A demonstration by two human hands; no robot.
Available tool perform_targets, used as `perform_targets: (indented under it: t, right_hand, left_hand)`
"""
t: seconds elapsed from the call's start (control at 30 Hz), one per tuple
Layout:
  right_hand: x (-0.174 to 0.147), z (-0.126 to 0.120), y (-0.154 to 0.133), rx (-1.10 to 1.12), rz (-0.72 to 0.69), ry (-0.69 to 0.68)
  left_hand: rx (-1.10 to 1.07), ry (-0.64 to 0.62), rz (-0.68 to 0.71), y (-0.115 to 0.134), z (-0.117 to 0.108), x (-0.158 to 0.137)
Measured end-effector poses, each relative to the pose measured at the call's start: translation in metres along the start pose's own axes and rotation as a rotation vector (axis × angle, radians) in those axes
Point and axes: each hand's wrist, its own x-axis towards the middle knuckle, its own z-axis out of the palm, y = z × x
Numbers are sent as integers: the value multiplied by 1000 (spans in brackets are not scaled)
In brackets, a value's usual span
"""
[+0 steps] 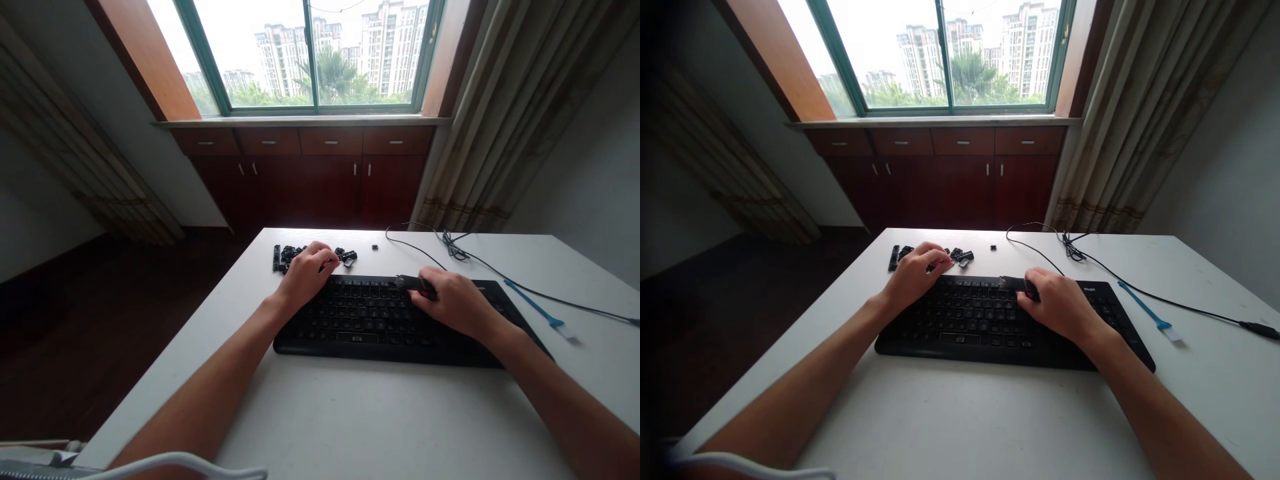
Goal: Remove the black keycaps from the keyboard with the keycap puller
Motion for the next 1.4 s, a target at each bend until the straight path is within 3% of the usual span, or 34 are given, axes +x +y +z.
perform_targets:
  t: [0.17,0.3,0.43,0.6,0.8,0.97,1.13,1.4]
  right_hand:
    - [2,0,-5,99,56,66]
    - [2,3,-18,272,79,167]
    - [-1,5,-36,399,55,187]
    - [-4,9,-48,471,-37,152]
    - [-5,11,-46,515,44,169]
    - [-4,9,-45,592,139,219]
    - [-2,7,-45,664,232,331]
    - [1,10,-41,1192,306,326]
  left_hand:
    - [0,4,90,18,2,-1]
    - [-153,-108,185,50,5,-5]
    - [-226,-165,241,75,10,-12]
    - [-254,-136,259,82,12,-15]
    - [-181,-131,238,69,6,-9]
    - [71,-49,38,31,-4,-1]
    - [208,-101,-76,-1,-7,-2]
    - [205,-98,-53,3,-4,-3]
